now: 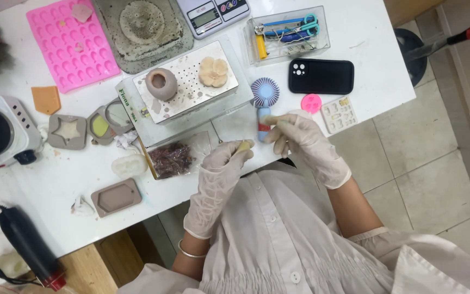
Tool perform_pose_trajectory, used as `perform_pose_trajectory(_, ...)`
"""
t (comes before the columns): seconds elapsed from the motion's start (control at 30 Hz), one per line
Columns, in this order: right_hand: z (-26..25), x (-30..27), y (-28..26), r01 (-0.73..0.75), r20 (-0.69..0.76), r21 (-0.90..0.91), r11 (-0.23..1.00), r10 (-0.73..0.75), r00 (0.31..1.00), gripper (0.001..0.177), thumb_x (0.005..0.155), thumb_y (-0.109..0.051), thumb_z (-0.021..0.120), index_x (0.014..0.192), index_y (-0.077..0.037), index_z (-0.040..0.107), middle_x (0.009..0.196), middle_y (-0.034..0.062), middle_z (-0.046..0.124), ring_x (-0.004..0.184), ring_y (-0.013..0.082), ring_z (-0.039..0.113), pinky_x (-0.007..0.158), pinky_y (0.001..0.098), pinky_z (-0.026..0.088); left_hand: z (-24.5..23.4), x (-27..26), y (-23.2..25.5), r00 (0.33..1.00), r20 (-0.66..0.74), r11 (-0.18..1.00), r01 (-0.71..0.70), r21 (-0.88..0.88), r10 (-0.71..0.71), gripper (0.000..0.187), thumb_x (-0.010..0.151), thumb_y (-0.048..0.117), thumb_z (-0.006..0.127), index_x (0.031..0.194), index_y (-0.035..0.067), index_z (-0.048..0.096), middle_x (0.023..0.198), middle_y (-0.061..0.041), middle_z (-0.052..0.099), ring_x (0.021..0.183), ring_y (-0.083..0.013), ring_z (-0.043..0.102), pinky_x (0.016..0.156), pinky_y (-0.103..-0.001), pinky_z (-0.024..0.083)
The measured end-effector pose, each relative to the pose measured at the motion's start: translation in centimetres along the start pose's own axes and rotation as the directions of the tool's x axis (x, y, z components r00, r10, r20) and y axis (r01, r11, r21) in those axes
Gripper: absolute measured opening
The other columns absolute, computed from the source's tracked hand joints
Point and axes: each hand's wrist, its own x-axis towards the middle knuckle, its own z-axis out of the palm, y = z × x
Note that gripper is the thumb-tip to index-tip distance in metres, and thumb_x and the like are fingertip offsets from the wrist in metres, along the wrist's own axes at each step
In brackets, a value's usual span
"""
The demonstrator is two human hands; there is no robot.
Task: Demolding a flower-shaped candle and preparing it for a wick.
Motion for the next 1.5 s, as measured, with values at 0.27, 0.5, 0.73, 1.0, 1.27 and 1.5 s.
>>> perform_pose_trajectory(0.27, 1.3, 2.0, -0.8, -0.113, 0.105, -0.113, 0.987, 0.125, 0.987, 0.024, 0.096, -0.014, 0.069, 0.108, 0.008, 0.072, 0.094, 0.0069, 0.075, 0.062, 0.0061, 0.054, 0.055, 0.0198, 0.043, 2.0, -0.1, 2.4, 0.973, -0.016, 0.971, -0.229, 0.071, 0.231, 0.018, 0.096, 0.013, 0.064, 0.108, 0.000, 0.071, 0.095, -0.010, 0.072, 0.082, -0.0186, 0.070, 0.074, -0.031, 0.054)
perform_pose_trajectory(0.5, -0.5, 3.7, -2.6, -0.183, 0.099, -0.303, 0.935, 0.221, 0.970, 0.014, 0.094, -0.013, 0.072, 0.097, 0.001, 0.075, 0.077, 0.0017, 0.065, 0.060, 0.0048, 0.046, 0.052, 0.0194, 0.037, 4.2, 2.5, -0.4, 0.924, -0.003, 0.874, -0.361, 0.326, 0.383, 0.013, 0.096, 0.010, 0.068, 0.106, 0.002, 0.069, 0.096, -0.015, 0.071, 0.088, -0.0288, 0.069, 0.074, -0.037, 0.054)
perform_pose_trajectory(0.73, -8.5, 8.6, -6.2, 0.104, -0.072, -0.223, 0.969, -0.123, 0.990, 0.010, 0.094, -0.009, 0.069, 0.100, -0.002, 0.073, 0.096, 0.0041, 0.077, 0.071, 0.0050, 0.062, 0.065, 0.0193, 0.051, 8.7, 7.0, 1.8, 0.996, -0.065, 0.987, -0.051, 0.150, 0.062, 0.059, 0.088, 0.015, 0.071, 0.142, 0.009, 0.049, 0.105, -0.012, 0.070, 0.085, -0.0272, 0.071, 0.070, -0.036, 0.059)
perform_pose_trajectory(1.0, -17.5, 15.1, -10.9, 0.123, -0.176, -0.786, 0.606, -0.411, 0.895, 0.015, 0.099, -0.017, 0.070, 0.112, -0.010, 0.076, 0.090, 0.0004, 0.076, 0.077, 0.0050, 0.066, 0.069, 0.0230, 0.055, 12.7, 15.7, 1.4, 0.953, -0.021, 0.709, -0.211, 0.672, 0.303, 0.031, 0.098, 0.026, 0.065, 0.125, 0.009, 0.067, 0.099, -0.017, 0.070, 0.085, -0.0353, 0.070, 0.074, -0.046, 0.057)
perform_pose_trajectory(1.27, -19.4, 22.1, -10.8, 0.403, 0.464, -0.881, -0.247, -0.293, 0.836, 0.021, 0.090, -0.029, 0.076, 0.110, -0.022, 0.079, 0.086, 0.0051, 0.070, 0.082, 0.0275, 0.065, 0.065, 0.0392, 0.054, 16.5, 26.3, 0.7, 0.906, -0.036, 0.551, -0.225, 0.804, 0.422, 0.016, 0.094, 0.023, 0.070, 0.099, 0.008, 0.070, 0.089, -0.016, 0.067, 0.079, -0.0359, 0.068, 0.068, -0.048, 0.055)
perform_pose_trajectory(1.5, -20.8, 24.8, -10.1, 0.461, 0.501, -0.865, -0.199, -0.288, 0.816, 0.012, 0.095, -0.029, 0.073, 0.094, -0.017, 0.072, 0.086, 0.0035, 0.071, 0.085, 0.0276, 0.066, 0.068, 0.0403, 0.053, 19.9, 31.8, -3.1, 0.920, -0.053, 0.613, -0.215, 0.761, 0.389, 0.023, 0.081, 0.032, 0.080, 0.077, 0.011, 0.071, 0.081, -0.013, 0.068, 0.077, -0.0360, 0.067, 0.066, -0.052, 0.051)
